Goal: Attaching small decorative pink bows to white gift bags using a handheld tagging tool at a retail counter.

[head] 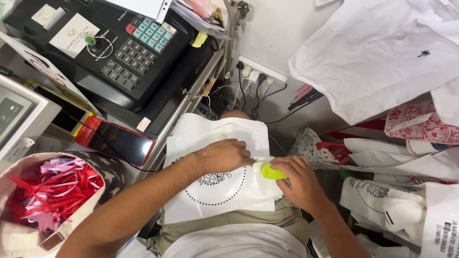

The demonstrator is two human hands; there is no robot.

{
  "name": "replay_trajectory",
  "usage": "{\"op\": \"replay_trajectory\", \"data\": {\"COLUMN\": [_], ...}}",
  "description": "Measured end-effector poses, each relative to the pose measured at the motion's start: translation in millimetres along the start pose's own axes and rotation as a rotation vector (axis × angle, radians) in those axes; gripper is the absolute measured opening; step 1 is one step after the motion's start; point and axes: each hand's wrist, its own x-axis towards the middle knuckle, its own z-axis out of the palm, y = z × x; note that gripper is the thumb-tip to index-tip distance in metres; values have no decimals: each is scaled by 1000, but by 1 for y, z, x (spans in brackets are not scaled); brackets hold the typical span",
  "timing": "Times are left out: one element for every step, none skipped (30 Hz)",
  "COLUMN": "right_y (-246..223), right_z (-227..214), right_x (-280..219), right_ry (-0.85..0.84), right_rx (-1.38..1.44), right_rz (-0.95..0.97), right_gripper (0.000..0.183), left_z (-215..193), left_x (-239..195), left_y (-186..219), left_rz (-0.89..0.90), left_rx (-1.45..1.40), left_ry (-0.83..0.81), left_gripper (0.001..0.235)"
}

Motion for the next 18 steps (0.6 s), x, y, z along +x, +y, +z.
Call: {"op": "replay_trajectory", "data": {"right_y": [-1,-3,-1,-1,0,2,4,6,5,3,2,-1,-3,-5,-8,-10,-13,-16], "right_z": [1,2,3,4,4,7,10,12,9,7,5,5,6,5,4,3,3,-1], "right_x": [0,1,-1,-3,-5,-9,-13,-18,-17,-16,-15,-14,-13,-11,-9,-7,-5,-2], "right_ry": [-6,-14,-17,-17,-18,-19,46,113,112,123,135,137,101,65,68,49,31,27], "right_rx": [-44,-87,-86,-116,-146,-145,-167,-189,-188,-174,-159,-161,-161,-164,-167,-175,-184,-181], "right_rz": [-24,-50,-52,-59,-67,-67,-34,-1,0,-11,-23,-19,-36,-54,-51,-82,-113,-120], "right_gripper": [58,55,55,55,56,56,53,51,51,52,53,53,52,53,53,48,44,44], "left_z": [2,5,5,5,5,5,5,5,6,7,7,7,7,7,6,5,4,4], "left_x": [0,-1,-4,-6,-9,-11,-13,-14,-14,-15,-14,-14,-13,-11,-9,-8,-8,-6], "left_y": [1,3,4,5,6,7,8,9,10,11,11,13,15,17,18,20,22,23], "left_rz": [-15,-32,-35,-7,22,21,45,70,70,80,90,94,82,69,74,54,35,27], "left_rx": [-13,-26,-27,0,28,27,149,271,270,258,246,245,247,250,251,230,210,210], "left_ry": [66,133,134,201,267,267,301,333,333,329,324,323,363,403,403,412,420,422], "left_gripper": [13,10,10,15,24,24,11,10,10,9,9,9,16,24,24,22,24,24]}}
